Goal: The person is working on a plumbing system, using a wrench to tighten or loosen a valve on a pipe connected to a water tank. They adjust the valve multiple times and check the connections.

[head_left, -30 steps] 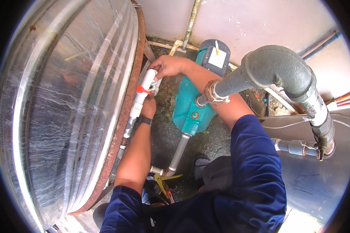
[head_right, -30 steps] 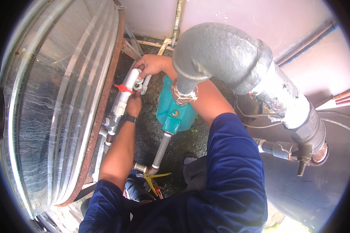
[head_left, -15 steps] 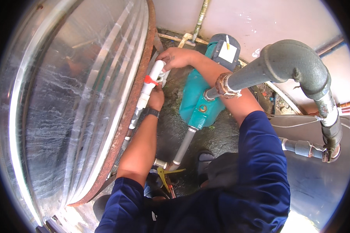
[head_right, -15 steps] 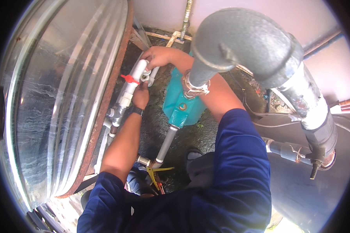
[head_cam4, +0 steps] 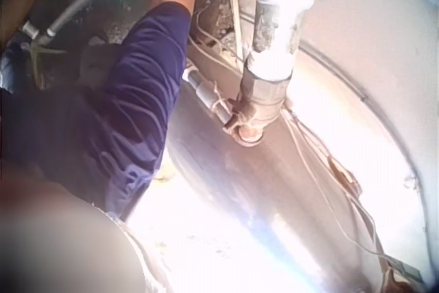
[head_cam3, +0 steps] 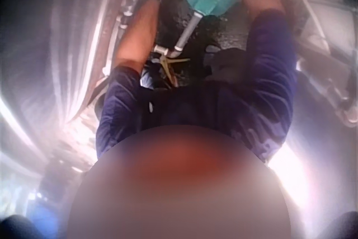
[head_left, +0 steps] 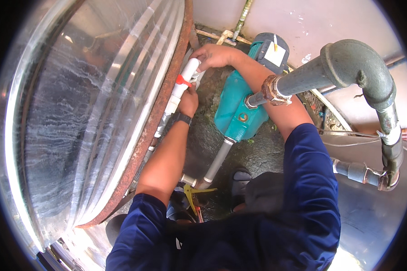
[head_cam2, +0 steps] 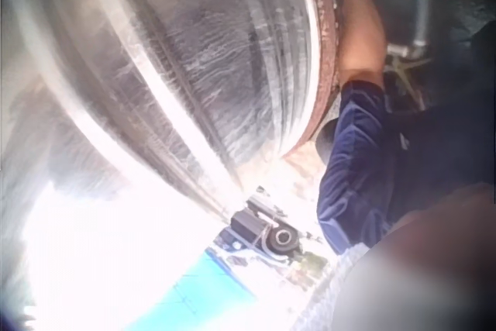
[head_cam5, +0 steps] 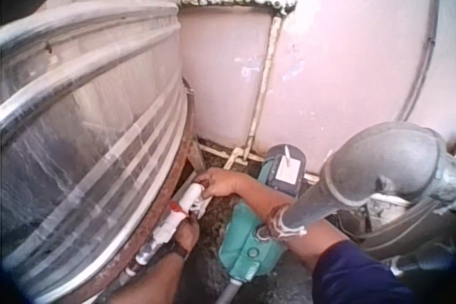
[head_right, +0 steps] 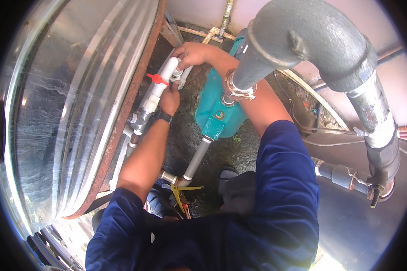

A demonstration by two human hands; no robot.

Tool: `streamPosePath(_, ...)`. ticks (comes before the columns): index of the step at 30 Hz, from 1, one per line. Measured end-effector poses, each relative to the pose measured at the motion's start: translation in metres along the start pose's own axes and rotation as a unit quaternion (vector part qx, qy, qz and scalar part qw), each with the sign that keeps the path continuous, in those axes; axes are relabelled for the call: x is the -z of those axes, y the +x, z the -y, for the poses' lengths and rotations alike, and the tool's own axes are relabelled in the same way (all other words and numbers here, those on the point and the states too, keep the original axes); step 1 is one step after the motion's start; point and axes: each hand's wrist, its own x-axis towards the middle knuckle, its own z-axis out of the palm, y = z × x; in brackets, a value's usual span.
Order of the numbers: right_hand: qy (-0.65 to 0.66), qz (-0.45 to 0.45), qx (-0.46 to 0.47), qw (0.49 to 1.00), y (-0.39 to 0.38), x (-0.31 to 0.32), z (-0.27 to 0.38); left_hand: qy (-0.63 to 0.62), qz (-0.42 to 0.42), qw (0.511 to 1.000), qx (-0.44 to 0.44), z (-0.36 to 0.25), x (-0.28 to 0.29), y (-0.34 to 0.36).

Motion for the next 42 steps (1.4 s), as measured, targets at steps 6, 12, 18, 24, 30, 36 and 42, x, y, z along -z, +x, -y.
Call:
streamPosePath(6, 0.002, -0.003, 0.020, 1.000, 0.003, -0.001, -0.008, -0.022, -0.027, 0.999, -0.014, -0.012, 0.001, -0.006)
streamPosePath(12, 0.070, 0.022, 0.027, 0.997, 0.008, 0.000, -0.014, -0.031, 0.022, 0.999, 0.003, -0.022, 0.014, -0.026)
streamPosePath(18, 0.126, 0.054, -0.005, 0.991, 0.008, 0.002, -0.014, -0.001, 0.072, 0.997, 0.029, -0.015, 0.029, -0.072)
streamPosePath(24, 0.132, 0.042, -0.019, 0.990, 0.008, 0.001, -0.017, 0.045, 0.128, 0.990, -0.024, -0.022, 0.046, -0.104)
streamPosePath(30, 0.112, 0.028, -0.018, 0.993, 0.006, 0.000, -0.018, 0.016, 0.156, 0.988, -0.002, -0.028, 0.061, -0.116)
streamPosePath(36, 0.097, 0.041, -0.004, 0.994, 0.006, 0.001, -0.016, 0.160, 0.233, 0.959, 0.002, -0.049, 0.071, -0.127)
streamPosePath(42, 0.105, 0.030, -0.021, 0.994, 0.004, 0.002, -0.015, 0.226, 0.254, 0.940, -0.007, -0.053, 0.072, -0.107)
